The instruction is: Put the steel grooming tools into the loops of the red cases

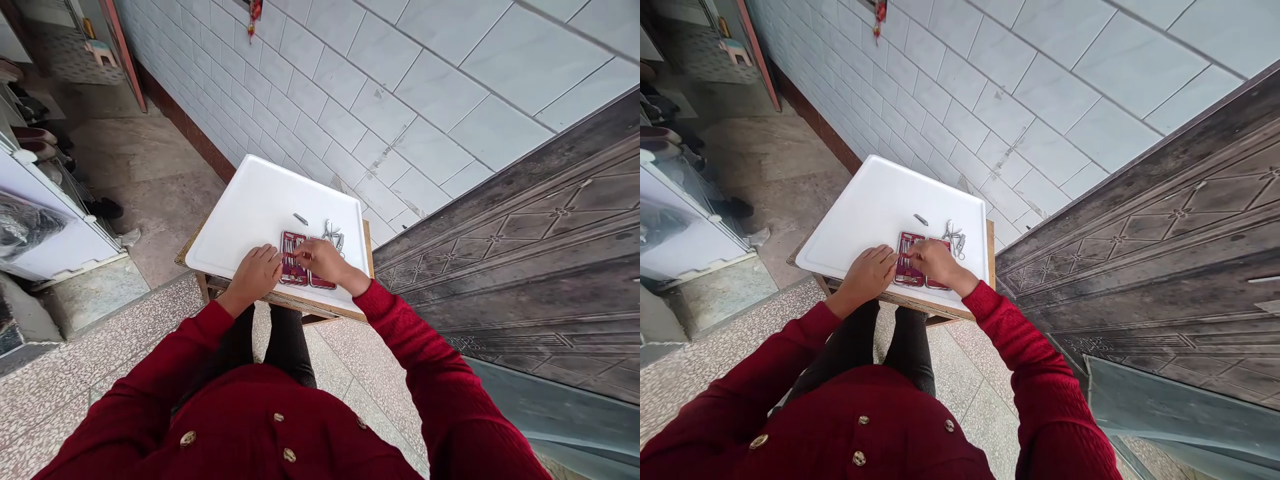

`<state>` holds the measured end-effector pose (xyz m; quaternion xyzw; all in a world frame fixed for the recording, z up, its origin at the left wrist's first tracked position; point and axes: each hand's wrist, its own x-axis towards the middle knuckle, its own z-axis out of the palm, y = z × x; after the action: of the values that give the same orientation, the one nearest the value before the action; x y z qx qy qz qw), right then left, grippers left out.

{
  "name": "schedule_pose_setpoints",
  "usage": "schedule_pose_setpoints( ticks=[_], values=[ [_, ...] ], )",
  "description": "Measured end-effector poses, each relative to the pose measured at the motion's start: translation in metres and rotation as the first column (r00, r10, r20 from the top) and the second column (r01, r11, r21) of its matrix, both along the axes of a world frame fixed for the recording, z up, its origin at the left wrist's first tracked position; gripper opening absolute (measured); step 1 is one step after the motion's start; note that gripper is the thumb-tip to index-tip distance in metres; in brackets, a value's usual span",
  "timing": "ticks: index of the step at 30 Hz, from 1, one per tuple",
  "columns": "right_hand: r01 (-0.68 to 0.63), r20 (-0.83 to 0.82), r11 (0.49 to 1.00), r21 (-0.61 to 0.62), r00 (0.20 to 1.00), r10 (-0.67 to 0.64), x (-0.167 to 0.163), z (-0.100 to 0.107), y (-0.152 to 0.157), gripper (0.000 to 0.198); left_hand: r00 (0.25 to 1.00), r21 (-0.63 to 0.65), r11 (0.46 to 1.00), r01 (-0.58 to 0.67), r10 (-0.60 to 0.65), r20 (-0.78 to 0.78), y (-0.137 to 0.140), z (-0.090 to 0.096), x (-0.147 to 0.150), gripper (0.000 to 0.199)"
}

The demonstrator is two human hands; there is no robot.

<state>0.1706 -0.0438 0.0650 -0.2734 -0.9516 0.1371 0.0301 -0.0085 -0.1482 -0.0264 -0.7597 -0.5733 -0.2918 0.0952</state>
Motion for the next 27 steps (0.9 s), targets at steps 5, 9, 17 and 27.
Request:
schedule_pose_setpoints(
  ticks=[5,9,17,27],
  values=[
    [0.340,0.057,0.928,0.152,0.935,-0.351,-0.022,0.008,0.066,0.017,1.000,0.018,1.000,-0.010,0.010,-0.006,0.000,-0.002,0.000,0.031],
    [0.412,0.171,0.880,0.237,0.874,-0.456,-0.043,0.004,0.101,0.026,1.000,0.013,1.000,-0.020,0.021,-0.007,0.000,-0.003,0.001,0.031],
    [0.243,0.439,0.915,0.323,0.818,-0.372,-0.069,-0.001,0.113,0.030,1.000,-0.008,1.000,-0.025,0.025,0.000,-0.002,-0.003,0.001,0.031],
    [0.153,0.501,0.933,0.325,0.809,-0.308,-0.082,0.000,0.109,0.032,0.999,0.008,0.999,-0.031,0.031,0.009,-0.001,-0.003,0.001,0.029]
  ],
)
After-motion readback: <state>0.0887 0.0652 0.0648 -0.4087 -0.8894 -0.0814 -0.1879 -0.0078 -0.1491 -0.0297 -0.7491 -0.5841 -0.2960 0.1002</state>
